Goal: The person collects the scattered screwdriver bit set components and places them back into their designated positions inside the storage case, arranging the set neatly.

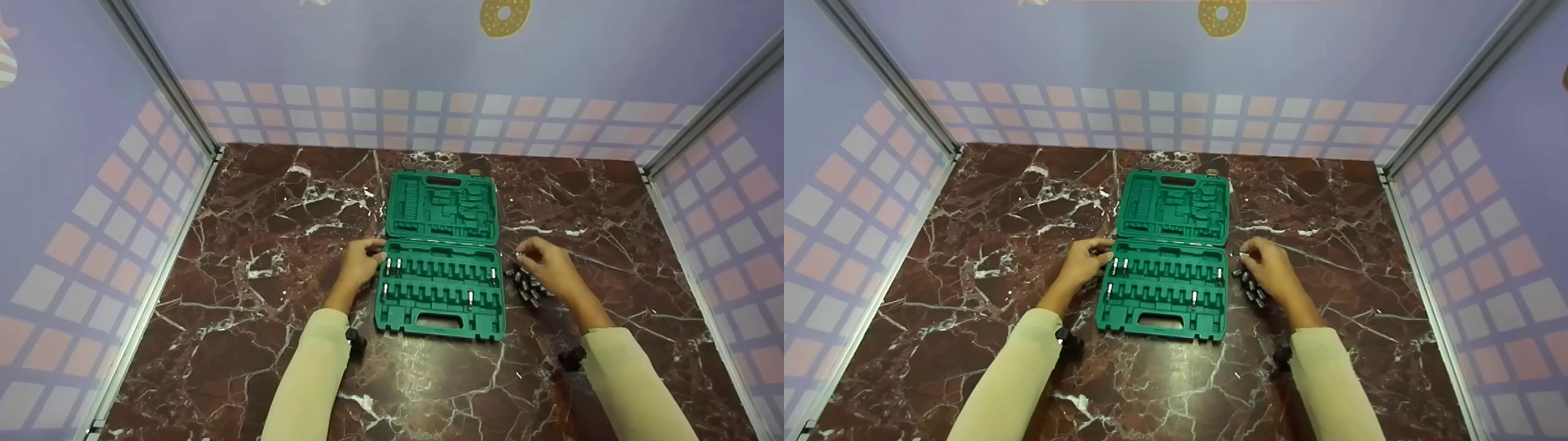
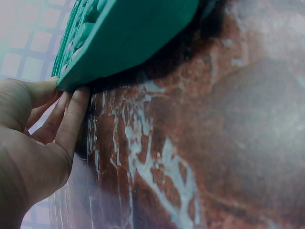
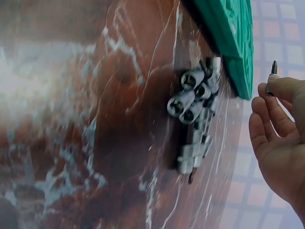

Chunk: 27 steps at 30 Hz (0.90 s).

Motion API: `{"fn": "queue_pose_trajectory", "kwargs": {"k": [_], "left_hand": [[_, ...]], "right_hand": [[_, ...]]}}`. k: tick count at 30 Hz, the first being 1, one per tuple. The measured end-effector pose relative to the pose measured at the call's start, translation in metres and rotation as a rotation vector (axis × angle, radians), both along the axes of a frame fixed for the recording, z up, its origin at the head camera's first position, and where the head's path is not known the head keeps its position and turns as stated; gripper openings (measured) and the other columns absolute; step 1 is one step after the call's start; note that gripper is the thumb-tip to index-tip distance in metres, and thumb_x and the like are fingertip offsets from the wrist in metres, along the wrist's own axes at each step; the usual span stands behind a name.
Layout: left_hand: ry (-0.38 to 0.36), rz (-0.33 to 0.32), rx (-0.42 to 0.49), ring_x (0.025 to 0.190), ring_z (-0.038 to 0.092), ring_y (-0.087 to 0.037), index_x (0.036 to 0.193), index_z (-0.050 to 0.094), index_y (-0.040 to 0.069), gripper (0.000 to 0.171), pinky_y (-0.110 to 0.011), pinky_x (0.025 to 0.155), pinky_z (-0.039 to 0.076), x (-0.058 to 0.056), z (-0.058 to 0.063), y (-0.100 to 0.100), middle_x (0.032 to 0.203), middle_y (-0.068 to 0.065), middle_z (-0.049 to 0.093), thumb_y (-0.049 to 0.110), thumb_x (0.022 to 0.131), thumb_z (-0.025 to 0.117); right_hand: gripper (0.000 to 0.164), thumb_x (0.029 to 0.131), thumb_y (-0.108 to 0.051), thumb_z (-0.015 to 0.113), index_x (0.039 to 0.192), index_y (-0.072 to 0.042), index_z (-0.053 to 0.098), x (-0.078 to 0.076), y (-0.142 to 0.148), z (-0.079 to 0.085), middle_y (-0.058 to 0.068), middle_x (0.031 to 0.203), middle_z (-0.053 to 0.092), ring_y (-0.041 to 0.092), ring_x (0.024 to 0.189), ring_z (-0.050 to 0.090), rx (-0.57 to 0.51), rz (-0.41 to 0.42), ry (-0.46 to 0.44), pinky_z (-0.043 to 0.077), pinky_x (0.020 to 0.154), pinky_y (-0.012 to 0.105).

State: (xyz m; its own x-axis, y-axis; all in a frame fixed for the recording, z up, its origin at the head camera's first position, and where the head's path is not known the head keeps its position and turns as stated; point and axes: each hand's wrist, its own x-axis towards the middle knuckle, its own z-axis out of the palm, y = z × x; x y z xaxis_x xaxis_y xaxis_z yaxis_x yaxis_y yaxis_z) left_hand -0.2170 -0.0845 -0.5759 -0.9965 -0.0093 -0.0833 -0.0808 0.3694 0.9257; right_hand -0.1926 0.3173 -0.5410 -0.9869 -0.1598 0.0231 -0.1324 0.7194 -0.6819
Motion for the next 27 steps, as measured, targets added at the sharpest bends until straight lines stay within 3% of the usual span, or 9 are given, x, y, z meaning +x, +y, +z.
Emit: {"fn": "queue_pose_trajectory", "kwargs": {"k": [9,15,22,27], "left_hand": [[-0.006,-0.017,-0.03,0.106,0.068,-0.031,0.121,0.075,0.003,0.025,-0.043,0.089,0.057,0.001,0.001,0.0,0.112,-0.017,0.073,0.0,0.096,0.068],[-0.005,-0.013,-0.027,0.103,0.068,-0.03,0.12,0.076,0.003,0.025,-0.042,0.086,0.057,0.001,0.0,0.001,0.111,-0.017,0.073,0.0,0.096,0.069],[-0.006,-0.014,0.018,0.098,0.067,-0.029,0.119,0.075,0.0,0.024,-0.037,0.08,0.057,0.0,-0.001,0.001,0.107,-0.018,0.072,-0.003,0.096,0.067],[-0.004,-0.008,0.021,0.099,0.067,-0.028,0.119,0.075,0.0,0.024,-0.038,0.082,0.057,0.001,0.0,0.001,0.107,-0.018,0.072,-0.003,0.096,0.067]], "right_hand": [[0.014,0.099,-0.008,0.069,0.112,-0.004,0.069,-0.001,-0.025,0.005,0.012,0.107,0.073,0.028,0.094,0.068,-0.061,0.058,-0.003,0.054,0.078,0.033],[0.015,0.1,-0.009,0.069,0.114,-0.006,0.069,-0.002,-0.043,0.007,0.01,0.108,0.072,0.023,0.092,0.067,-0.073,0.128,-0.022,0.055,0.078,0.039],[0.013,0.098,-0.01,0.07,0.112,-0.01,0.071,-0.006,-0.064,0.011,0.007,0.106,0.073,0.019,0.088,0.066,-0.078,0.187,-0.013,0.054,0.075,0.037],[0.013,0.098,-0.011,0.071,0.112,-0.011,0.072,-0.008,-0.078,0.012,0.005,0.108,0.072,0.017,0.09,0.067,-0.099,0.217,-0.022,0.055,0.076,0.037]]}}
